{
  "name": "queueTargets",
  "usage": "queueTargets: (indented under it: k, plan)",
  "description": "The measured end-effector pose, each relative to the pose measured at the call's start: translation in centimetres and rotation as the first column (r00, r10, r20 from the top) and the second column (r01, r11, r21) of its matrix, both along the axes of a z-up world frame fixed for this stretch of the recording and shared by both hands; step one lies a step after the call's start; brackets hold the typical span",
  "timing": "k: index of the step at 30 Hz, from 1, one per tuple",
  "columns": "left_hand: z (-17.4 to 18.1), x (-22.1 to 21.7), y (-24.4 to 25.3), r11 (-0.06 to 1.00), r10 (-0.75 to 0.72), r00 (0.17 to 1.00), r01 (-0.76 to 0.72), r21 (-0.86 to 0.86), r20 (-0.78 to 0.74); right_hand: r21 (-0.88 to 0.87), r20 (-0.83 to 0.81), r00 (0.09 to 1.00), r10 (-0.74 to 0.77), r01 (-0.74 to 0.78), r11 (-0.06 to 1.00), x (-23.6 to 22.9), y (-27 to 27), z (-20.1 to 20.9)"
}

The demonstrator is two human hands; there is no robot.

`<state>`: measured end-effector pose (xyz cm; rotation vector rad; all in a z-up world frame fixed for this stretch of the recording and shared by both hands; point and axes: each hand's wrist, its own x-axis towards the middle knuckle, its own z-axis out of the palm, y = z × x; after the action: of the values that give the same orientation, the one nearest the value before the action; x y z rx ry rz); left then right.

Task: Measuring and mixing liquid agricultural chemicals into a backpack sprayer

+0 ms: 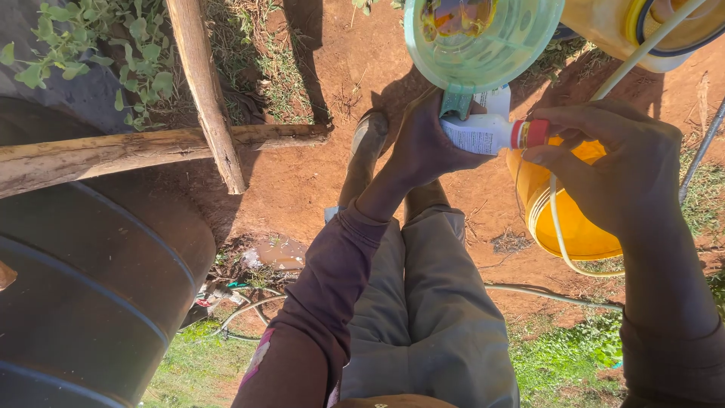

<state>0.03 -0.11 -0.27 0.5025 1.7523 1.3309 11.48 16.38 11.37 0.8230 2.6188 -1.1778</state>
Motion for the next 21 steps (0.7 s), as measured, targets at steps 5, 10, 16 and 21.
queueTargets:
  k: [5,10,16,21]
  plan:
    - [-0.3,0.1,-0.1,0.999,-0.029,0.999,0.028,-0.035,-0.028,-0.078,-0.103,0.994,0.042,-0.051,0.996,0.4,0.3,0.3]
    - [0.2,-0.2,0.1,1.000,-0.013,0.999,0.014,0.005,-0.044,-0.017,-0.063,0.997,0.053,-0.055,0.998,0.6,0.5,0.1]
    - [0.1,0.0,0.1,1.000,-0.012,0.999,0.012,-0.001,-0.050,-0.005,-0.058,0.998,0.039,-0.039,0.999,1.1,0.5,-0.5]
    - [0.0,0.1,0.1,1.000,-0.006,1.000,0.006,-0.003,-0.019,-0.004,-0.069,0.997,0.039,-0.039,0.999,1.2,0.6,-0.5]
